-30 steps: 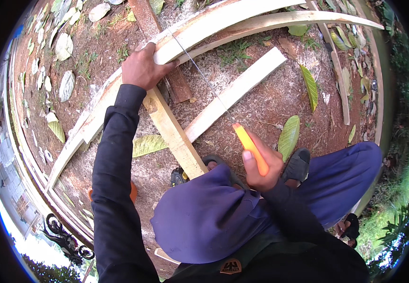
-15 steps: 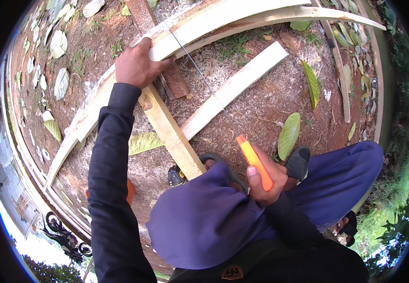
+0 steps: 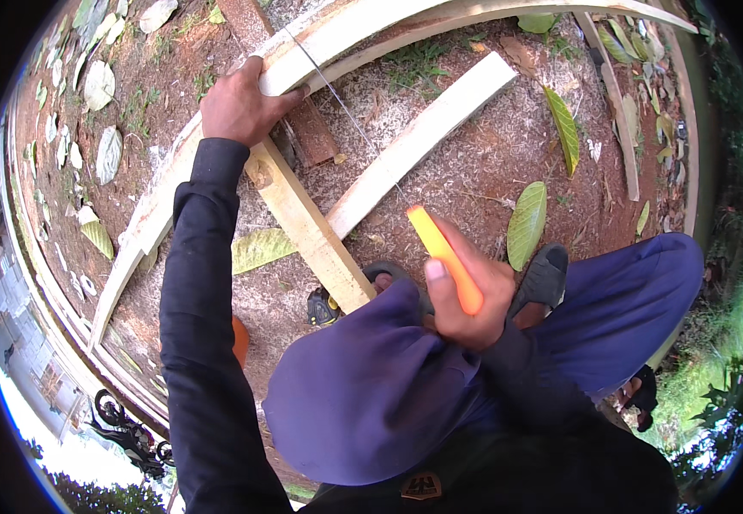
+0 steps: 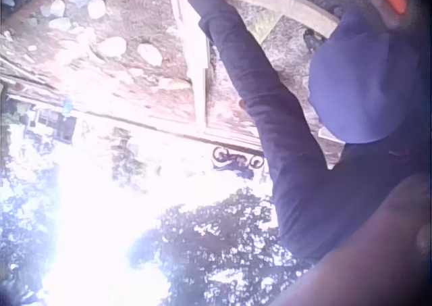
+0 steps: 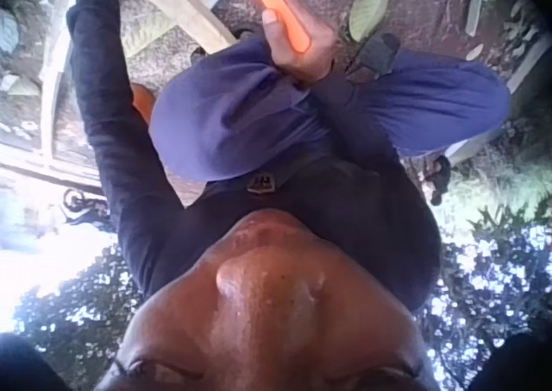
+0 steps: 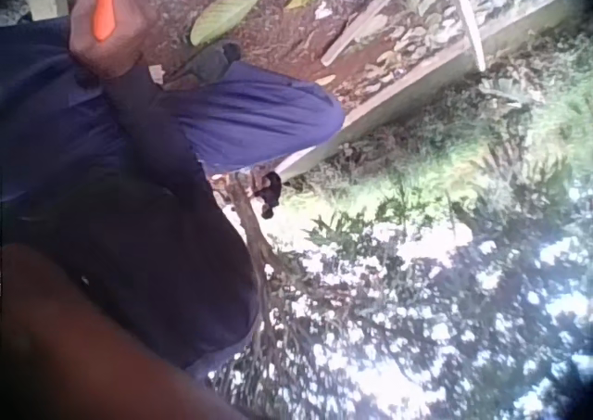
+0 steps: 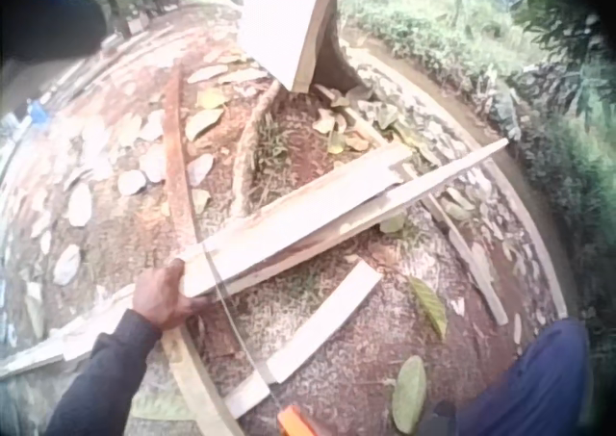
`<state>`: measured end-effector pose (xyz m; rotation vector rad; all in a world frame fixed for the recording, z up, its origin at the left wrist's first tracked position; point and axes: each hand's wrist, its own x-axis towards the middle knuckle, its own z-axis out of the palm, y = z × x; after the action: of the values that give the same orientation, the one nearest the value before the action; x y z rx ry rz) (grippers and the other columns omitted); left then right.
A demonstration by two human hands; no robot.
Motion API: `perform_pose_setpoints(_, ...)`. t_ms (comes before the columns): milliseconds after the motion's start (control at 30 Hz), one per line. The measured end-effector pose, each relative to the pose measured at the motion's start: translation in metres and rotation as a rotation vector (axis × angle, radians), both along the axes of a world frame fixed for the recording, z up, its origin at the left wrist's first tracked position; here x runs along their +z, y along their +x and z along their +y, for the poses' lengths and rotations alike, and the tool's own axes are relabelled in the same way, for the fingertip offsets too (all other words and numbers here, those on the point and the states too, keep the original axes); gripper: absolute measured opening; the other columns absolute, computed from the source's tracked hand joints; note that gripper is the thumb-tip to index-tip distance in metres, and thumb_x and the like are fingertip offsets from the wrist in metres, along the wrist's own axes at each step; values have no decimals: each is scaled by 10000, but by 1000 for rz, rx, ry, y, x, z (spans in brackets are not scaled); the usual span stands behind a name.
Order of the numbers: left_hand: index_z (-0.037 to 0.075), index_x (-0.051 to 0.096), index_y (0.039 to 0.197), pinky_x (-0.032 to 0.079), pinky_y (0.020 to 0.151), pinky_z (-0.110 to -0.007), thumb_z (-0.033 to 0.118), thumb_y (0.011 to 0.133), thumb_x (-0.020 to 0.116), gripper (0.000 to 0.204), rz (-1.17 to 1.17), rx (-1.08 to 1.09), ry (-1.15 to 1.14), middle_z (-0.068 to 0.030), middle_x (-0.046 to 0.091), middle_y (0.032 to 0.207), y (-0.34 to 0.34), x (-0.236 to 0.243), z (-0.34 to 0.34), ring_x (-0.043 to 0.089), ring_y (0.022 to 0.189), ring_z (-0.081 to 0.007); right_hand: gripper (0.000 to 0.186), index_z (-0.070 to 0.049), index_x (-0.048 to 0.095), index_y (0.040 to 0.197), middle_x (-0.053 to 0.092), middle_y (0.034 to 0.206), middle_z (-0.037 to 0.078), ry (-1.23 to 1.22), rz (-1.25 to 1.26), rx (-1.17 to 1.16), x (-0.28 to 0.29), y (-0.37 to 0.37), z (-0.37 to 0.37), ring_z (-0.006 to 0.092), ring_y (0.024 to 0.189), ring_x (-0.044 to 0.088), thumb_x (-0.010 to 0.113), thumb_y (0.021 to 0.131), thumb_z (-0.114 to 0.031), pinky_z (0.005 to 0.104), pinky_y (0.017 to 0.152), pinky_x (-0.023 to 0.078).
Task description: The person uses a hand saw to cut a piece of wood placed on a makeshift wooden support. After cutting, the person moves the cut pieces and adjusts the wood on the support.
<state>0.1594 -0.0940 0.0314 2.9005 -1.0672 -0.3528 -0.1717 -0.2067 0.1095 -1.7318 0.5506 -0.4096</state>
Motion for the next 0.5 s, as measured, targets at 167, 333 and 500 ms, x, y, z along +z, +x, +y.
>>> perform_pose_setpoints(167, 46, 665, 981, 594, 754, -485, 564, 770, 787, 572, -11, -12, -46, -212, 745, 852, 2, 3, -12, 744, 810, -385, 259, 54, 716, 1126, 697, 775, 177, 3, -46, -26, -24, 176, -33, 132, 683, 661, 659, 967, -142, 308, 623, 518)
perform_pose_setpoints(333, 64, 680, 1022, 606, 722, -469, 599, 764, 801, 606, -28, -6, -20, -186, 749, 844, 0, -3, 4, 758, 778, -350, 406, 119, 620, 1325, 730, 1175, 260, 24, 57, 36, 1, -19, -4, 267, 1072, 742, 577, 967, -67, 328, 913, 567)
perform_pose_setpoints(500, 52, 666, 1000, 596, 719, -494, 627, 772, 775, 628, -24, -13, -49, -205, 747, 861, 0, -7, 0, 748, 783, -373, 364, 63, 667, 1277, 748, 892, 153, 90, 10, -31, -16, 89, -9, 146, 738, 699, 647, 978, -144, 316, 672, 545)
